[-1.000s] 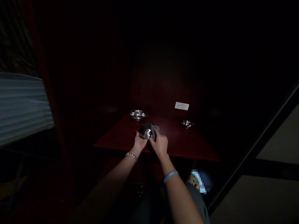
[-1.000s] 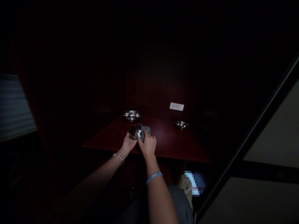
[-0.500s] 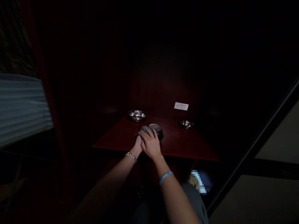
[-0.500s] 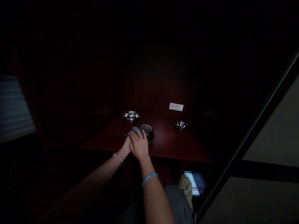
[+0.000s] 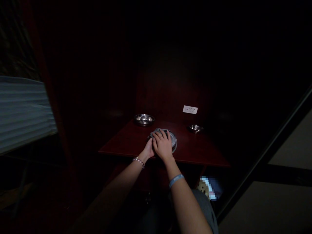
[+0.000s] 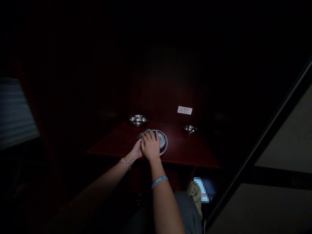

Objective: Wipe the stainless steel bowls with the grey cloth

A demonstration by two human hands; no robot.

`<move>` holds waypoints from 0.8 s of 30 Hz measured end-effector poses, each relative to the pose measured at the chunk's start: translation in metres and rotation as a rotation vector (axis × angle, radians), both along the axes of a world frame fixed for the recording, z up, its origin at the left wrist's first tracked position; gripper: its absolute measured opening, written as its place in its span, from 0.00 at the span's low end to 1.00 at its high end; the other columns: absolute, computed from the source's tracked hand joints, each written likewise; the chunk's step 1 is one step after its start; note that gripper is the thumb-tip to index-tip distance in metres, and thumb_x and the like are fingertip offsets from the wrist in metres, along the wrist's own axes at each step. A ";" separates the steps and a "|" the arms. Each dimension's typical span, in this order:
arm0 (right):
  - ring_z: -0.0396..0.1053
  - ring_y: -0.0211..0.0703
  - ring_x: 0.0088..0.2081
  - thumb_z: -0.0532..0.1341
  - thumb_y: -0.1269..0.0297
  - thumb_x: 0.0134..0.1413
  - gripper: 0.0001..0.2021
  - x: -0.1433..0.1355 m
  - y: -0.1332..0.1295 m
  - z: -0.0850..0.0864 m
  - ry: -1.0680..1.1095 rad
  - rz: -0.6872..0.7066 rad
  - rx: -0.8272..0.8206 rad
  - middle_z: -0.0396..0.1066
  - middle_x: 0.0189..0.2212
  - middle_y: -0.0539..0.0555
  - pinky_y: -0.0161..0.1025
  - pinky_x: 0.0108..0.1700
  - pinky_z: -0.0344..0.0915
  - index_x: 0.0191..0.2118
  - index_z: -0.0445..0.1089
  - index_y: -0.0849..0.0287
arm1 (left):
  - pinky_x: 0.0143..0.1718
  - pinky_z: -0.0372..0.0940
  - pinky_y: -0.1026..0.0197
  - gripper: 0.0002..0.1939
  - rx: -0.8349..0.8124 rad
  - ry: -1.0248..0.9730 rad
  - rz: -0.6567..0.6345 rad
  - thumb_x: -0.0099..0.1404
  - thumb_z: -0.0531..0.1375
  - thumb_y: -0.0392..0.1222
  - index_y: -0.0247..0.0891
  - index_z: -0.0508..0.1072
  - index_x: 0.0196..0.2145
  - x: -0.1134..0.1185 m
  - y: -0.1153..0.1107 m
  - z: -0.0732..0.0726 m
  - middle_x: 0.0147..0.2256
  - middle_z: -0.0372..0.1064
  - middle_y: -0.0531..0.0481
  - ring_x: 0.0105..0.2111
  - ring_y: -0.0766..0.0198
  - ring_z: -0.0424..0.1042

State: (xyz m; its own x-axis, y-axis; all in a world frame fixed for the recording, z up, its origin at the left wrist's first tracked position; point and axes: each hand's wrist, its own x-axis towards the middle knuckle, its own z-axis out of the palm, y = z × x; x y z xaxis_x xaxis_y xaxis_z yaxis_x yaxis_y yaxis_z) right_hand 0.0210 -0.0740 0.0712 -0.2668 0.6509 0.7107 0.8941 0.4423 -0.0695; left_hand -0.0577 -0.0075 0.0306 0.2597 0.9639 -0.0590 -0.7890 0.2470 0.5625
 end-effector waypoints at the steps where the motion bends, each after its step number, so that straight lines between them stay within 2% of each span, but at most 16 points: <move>1: 0.51 0.46 0.63 0.49 0.63 0.63 0.19 0.000 0.000 0.001 0.015 -0.011 0.000 0.66 0.56 0.53 0.54 0.66 0.36 0.57 0.65 0.54 | 0.50 0.65 0.56 0.18 -0.007 0.013 -0.008 0.69 0.45 0.38 0.33 0.74 0.34 0.001 0.000 0.001 0.31 0.76 0.41 0.46 0.53 0.73; 4: 0.53 0.47 0.62 0.49 0.63 0.63 0.18 0.002 0.000 0.005 0.066 -0.050 0.010 0.67 0.55 0.53 0.54 0.66 0.37 0.55 0.67 0.55 | 0.52 0.64 0.57 0.15 -0.027 0.020 -0.037 0.69 0.48 0.39 0.33 0.73 0.36 0.002 -0.001 0.002 0.35 0.76 0.41 0.48 0.54 0.72; 9: 0.56 0.46 0.59 0.48 0.62 0.64 0.18 0.010 0.002 0.011 0.166 -0.141 0.057 0.68 0.53 0.54 0.52 0.66 0.36 0.54 0.68 0.55 | 0.50 0.66 0.53 0.11 -0.033 -0.021 -0.085 0.66 0.55 0.42 0.34 0.73 0.38 0.001 -0.002 0.003 0.42 0.75 0.39 0.46 0.53 0.73; 13: 0.60 0.46 0.56 0.47 0.62 0.64 0.19 0.023 0.004 0.012 0.285 -0.209 0.043 0.68 0.53 0.57 0.49 0.63 0.44 0.54 0.66 0.58 | 0.49 0.67 0.50 0.14 -0.020 -0.026 -0.063 0.65 0.57 0.45 0.34 0.73 0.43 0.001 -0.001 0.003 0.42 0.75 0.37 0.46 0.50 0.74; 17: 0.65 0.45 0.52 0.45 0.61 0.64 0.20 0.034 0.006 0.009 0.437 -0.249 -0.016 0.69 0.50 0.58 0.42 0.55 0.57 0.55 0.66 0.58 | 0.51 0.66 0.47 0.18 -0.021 -0.035 -0.079 0.66 0.55 0.50 0.34 0.72 0.46 0.001 0.001 0.002 0.41 0.76 0.37 0.45 0.48 0.74; 20: 0.68 0.44 0.49 0.44 0.60 0.65 0.21 0.038 0.008 0.003 0.521 -0.271 -0.043 0.70 0.50 0.58 0.39 0.52 0.61 0.56 0.66 0.58 | 0.53 0.65 0.49 0.20 0.001 -0.080 -0.078 0.67 0.53 0.50 0.33 0.72 0.47 -0.001 0.003 0.003 0.41 0.76 0.38 0.46 0.51 0.74; 24: 0.71 0.45 0.47 0.45 0.60 0.65 0.22 0.037 0.010 -0.007 0.585 -0.316 -0.110 0.72 0.49 0.59 0.39 0.50 0.63 0.55 0.68 0.60 | 0.54 0.64 0.52 0.20 -0.008 -0.166 0.051 0.70 0.47 0.49 0.36 0.72 0.48 -0.006 0.008 0.004 0.43 0.76 0.43 0.48 0.55 0.73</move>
